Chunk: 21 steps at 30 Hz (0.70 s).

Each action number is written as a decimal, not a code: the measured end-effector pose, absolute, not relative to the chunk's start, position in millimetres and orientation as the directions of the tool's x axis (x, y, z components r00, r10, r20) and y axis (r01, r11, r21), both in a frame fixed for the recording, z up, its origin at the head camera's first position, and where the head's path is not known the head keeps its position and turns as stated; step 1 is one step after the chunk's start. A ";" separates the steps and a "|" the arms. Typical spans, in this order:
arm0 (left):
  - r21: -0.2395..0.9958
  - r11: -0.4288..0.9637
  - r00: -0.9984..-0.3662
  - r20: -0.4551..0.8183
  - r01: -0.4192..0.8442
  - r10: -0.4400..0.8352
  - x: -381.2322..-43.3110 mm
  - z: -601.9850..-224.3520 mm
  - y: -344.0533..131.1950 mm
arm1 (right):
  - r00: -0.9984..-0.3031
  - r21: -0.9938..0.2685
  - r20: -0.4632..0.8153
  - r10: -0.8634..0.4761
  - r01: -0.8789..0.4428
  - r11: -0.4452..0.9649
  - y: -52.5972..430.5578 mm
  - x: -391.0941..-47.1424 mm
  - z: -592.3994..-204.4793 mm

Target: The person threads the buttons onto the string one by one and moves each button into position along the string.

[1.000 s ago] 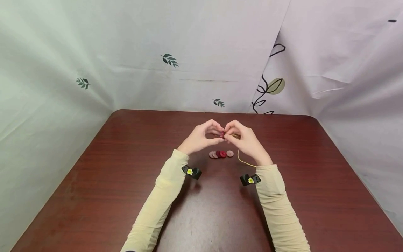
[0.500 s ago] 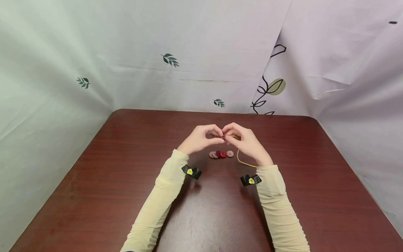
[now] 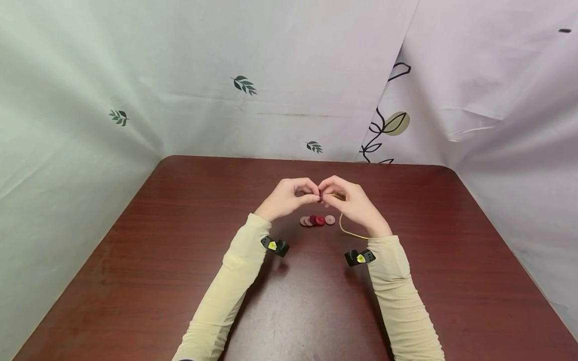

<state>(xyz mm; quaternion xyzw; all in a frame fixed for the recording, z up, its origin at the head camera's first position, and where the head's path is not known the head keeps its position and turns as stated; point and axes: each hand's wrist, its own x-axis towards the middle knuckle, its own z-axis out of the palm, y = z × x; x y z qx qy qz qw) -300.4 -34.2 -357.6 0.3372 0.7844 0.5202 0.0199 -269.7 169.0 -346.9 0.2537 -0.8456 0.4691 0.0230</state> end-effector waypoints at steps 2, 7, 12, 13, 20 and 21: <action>0.832 0.231 -0.771 0.315 0.505 0.553 -300.3 -357.5 -34.2 | -0.871 -0.784 0.274 -0.407 -0.448 0.430 169.1 -269.7 -346.8; 0.836 0.248 -0.780 0.292 0.489 0.554 -299.9 -357.5 -35.5 | -0.878 -0.783 0.261 -0.400 -0.435 0.444 169.5 -270.1 -346.7; 0.842 0.253 -0.782 0.274 0.477 0.560 -299.9 -358.3 -36.6 | -0.887 -0.781 0.244 -0.392 -0.420 0.462 169.5 -270.4 -346.6; 0.841 0.254 -0.781 0.274 0.478 0.561 -299.8 -358.3 -36.6 | -0.888 -0.782 0.241 -0.393 -0.417 0.463 169.6 -270.6 -347.0; 0.823 0.272 -0.776 0.285 0.499 0.563 -300.9 -360.1 -35.9 | -0.891 -0.790 0.217 -0.400 -0.400 0.464 169.6 -269.7 -348.2; 0.821 0.276 -0.777 0.283 0.499 0.562 -301.3 -360.7 -35.8 | -0.890 -0.793 0.213 -0.402 -0.398 0.461 169.6 -269.2 -348.2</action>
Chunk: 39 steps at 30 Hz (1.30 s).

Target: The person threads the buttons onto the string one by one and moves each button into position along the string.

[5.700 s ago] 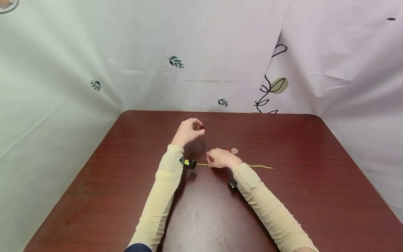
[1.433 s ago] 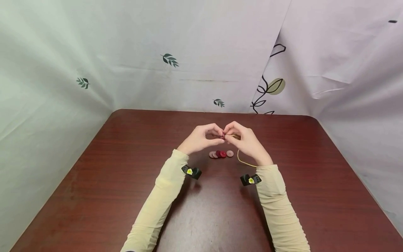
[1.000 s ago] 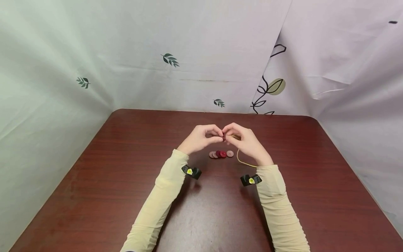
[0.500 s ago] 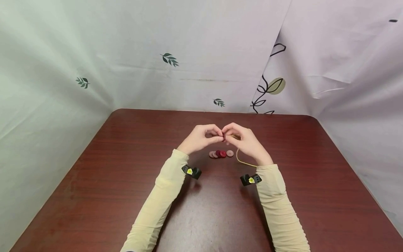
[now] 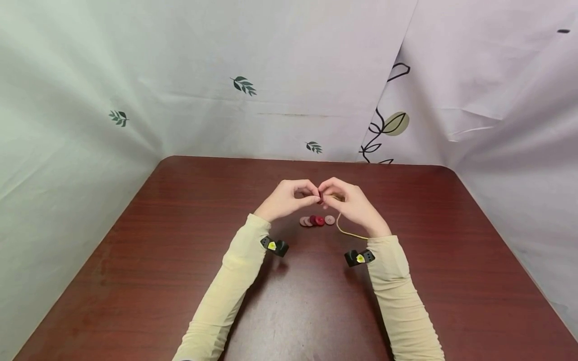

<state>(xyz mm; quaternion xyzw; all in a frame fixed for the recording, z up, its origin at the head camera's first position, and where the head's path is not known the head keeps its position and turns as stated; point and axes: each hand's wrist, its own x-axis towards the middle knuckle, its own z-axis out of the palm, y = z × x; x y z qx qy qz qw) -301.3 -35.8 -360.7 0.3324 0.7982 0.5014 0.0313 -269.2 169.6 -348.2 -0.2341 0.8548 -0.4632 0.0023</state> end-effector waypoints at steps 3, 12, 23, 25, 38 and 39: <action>0.819 0.290 -0.784 0.276 0.495 0.556 -301.8 -361.6 -35.9 | -0.884 -0.790 0.207 -0.420 -0.404 0.461 169.9 -269.0 -349.5; 0.802 0.330 -0.801 0.278 0.497 0.530 -302.9 -363.3 -35.4 | -0.879 -0.775 0.212 -0.428 -0.418 0.475 168.1 -269.2 -351.4; 0.802 0.330 -0.793 0.267 0.498 0.547 -302.9 -367.0 -32.1 | -0.884 -0.734 0.216 -0.415 -0.427 0.528 168.9 -269.7 -353.3; 0.797 0.337 -0.794 0.268 0.501 0.546 -302.2 -366.5 -32.0 | -0.881 -0.732 0.218 -0.420 -0.432 0.526 169.4 -270.3 -354.1; 0.802 0.318 -0.789 0.280 0.505 0.547 -302.8 -363.6 -35.8 | -0.872 -0.721 0.229 -0.432 -0.450 0.527 170.2 -272.3 -356.5; 0.808 0.311 -0.789 0.279 0.501 0.547 -302.8 -363.7 -36.0 | -0.873 -0.721 0.226 -0.432 -0.448 0.528 170.3 -272.3 -356.9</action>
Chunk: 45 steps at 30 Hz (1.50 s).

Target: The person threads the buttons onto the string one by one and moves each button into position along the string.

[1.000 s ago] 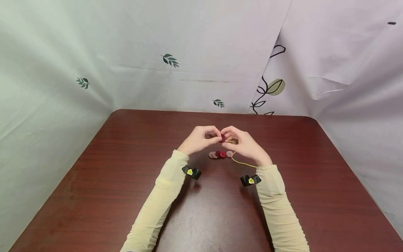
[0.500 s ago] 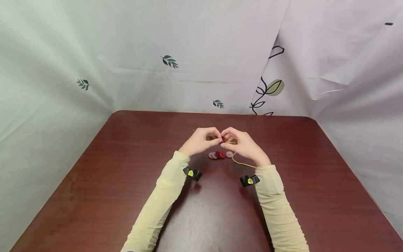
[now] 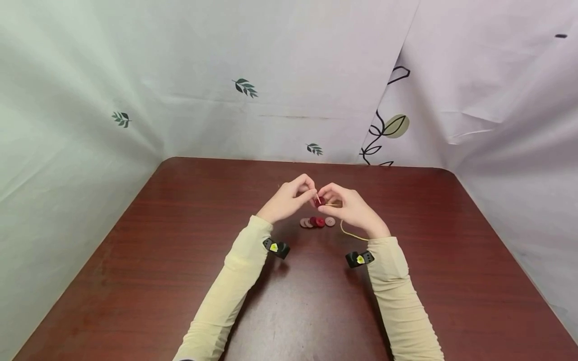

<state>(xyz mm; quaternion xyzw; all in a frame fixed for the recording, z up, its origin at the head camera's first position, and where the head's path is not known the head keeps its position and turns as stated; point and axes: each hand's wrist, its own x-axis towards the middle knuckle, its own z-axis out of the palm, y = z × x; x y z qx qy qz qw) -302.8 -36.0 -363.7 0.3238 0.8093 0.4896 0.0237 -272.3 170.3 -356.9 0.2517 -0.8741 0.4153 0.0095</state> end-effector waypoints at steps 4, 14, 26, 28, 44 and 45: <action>0.824 0.292 -0.792 0.273 0.485 0.547 -303.0 -363.8 -36.6 | -0.874 -0.710 0.217 -0.435 -0.447 0.544 170.1 -271.5 -357.1; 0.838 0.285 -0.798 0.257 0.465 0.546 -304.5 -363.5 -37.2 | -0.874 -0.701 0.223 -0.432 -0.452 0.552 168.7 -270.3 -354.5; 0.833 0.336 -0.832 0.237 0.440 0.501 -304.7 -360.7 -41.2 | -0.874 -0.677 0.191 -0.446 -0.447 0.585 171.9 -270.0 -354.2; 0.820 0.351 -0.834 0.249 0.452 0.493 -303.7 -359.4 -42.3 | -0.872 -0.669 0.186 -0.453 -0.450 0.592 172.1 -270.2 -354.5; 0.813 0.319 -0.834 0.323 0.486 0.447 -304.0 -355.1 -47.0 | -0.846 -0.695 0.114 -0.521 -0.443 0.567 175.1 -273.3 -360.2; 0.814 0.317 -0.835 0.326 0.486 0.443 -304.5 -355.3 -47.2 | -0.847 -0.698 0.108 -0.521 -0.438 0.567 175.1 -273.2 -360.2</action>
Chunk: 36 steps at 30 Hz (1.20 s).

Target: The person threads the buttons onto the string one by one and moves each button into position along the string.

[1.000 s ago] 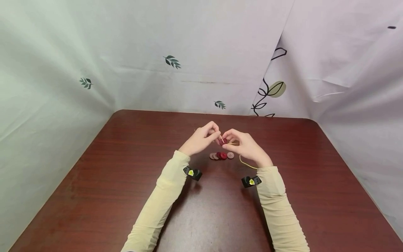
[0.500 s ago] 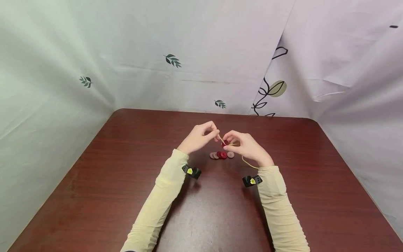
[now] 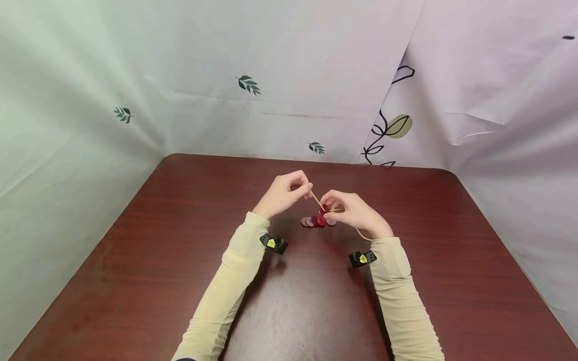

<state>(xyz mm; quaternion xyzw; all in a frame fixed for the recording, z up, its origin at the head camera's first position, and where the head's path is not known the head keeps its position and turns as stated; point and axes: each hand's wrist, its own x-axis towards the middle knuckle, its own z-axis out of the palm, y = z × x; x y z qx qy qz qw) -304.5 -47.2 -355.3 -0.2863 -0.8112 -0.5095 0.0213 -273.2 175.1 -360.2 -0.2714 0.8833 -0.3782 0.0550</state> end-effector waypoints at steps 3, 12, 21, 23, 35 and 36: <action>0.817 0.313 -0.837 0.327 0.484 0.438 -305.6 -356.1 -47.2 | -0.848 -0.706 0.089 -0.522 -0.423 0.568 175.3 -273.6 -361.1; 0.814 0.309 -0.834 0.337 0.491 0.437 -307.2 -358.7 -47.6 | -0.836 -0.697 0.044 -0.548 -0.418 0.582 178.1 -275.9 -362.6; 0.818 0.299 -0.844 0.360 0.491 0.398 -308.4 -357.7 -48.2 | -0.834 -0.709 0.014 -0.551 -0.397 0.583 180.4 -277.0 -365.9; 0.819 0.301 -0.846 0.360 0.489 0.393 -308.4 -358.3 -48.2 | -0.834 -0.724 0.008 -0.552 -0.386 0.572 180.6 -277.0 -367.3; 0.834 0.289 -0.862 0.364 0.470 0.352 -308.4 -356.9 -49.5 | -0.836 -0.736 0.010 -0.548 -0.377 0.562 183.7 -280.6 -373.8; 0.837 0.287 -0.866 0.365 0.466 0.341 -308.4 -356.3 -50.5 | -0.840 -0.745 0.005 -0.542 -0.364 0.558 184.0 -280.8 -374.3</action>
